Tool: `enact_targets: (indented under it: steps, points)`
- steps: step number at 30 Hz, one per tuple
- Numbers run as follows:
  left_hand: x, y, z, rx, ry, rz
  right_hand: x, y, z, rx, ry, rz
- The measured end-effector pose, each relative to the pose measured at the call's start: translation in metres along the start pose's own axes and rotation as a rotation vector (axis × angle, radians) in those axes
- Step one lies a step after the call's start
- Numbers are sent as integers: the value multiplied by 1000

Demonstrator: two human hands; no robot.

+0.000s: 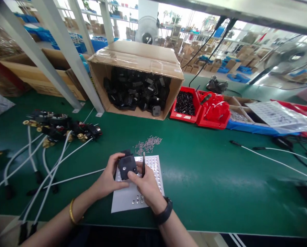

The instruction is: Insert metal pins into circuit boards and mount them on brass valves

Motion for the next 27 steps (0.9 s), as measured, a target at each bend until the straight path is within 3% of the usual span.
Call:
enact_targets:
  steps: [3,7,13,18,21,23,25,27]
  points:
    - [-8,-1,2,248,-146,74,1,9,-1,-33,45,-2]
    - [-19,-1,6,193,-68,249,-1,10,-1,-28,63,23]
    - [-19,-5,3,82,58,201,-2,9,2,55,45,44]
    - [-17,0,4,38,45,153,1,8,4,122,19,71]
    - [-13,22,9,-46,-62,22,3,0,10,272,-21,130]
    - [-7,37,11,-307,-123,-153,4,-13,14,521,-88,305]
    - [3,45,9,-652,-108,-392,5,-21,17,839,-165,497]
    - [14,45,1,-902,-21,-623,5,-20,22,1121,-240,575]
Point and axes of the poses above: each hand's wrist, its own x-axis away from the middle knuckle, its own z-axis out of the back of the hand, y = z × x, the point moved 6 cm from there along -x, towards the middle knuckle, and after that the axes turned 15 degrees about -x, right-handed, at the moved point
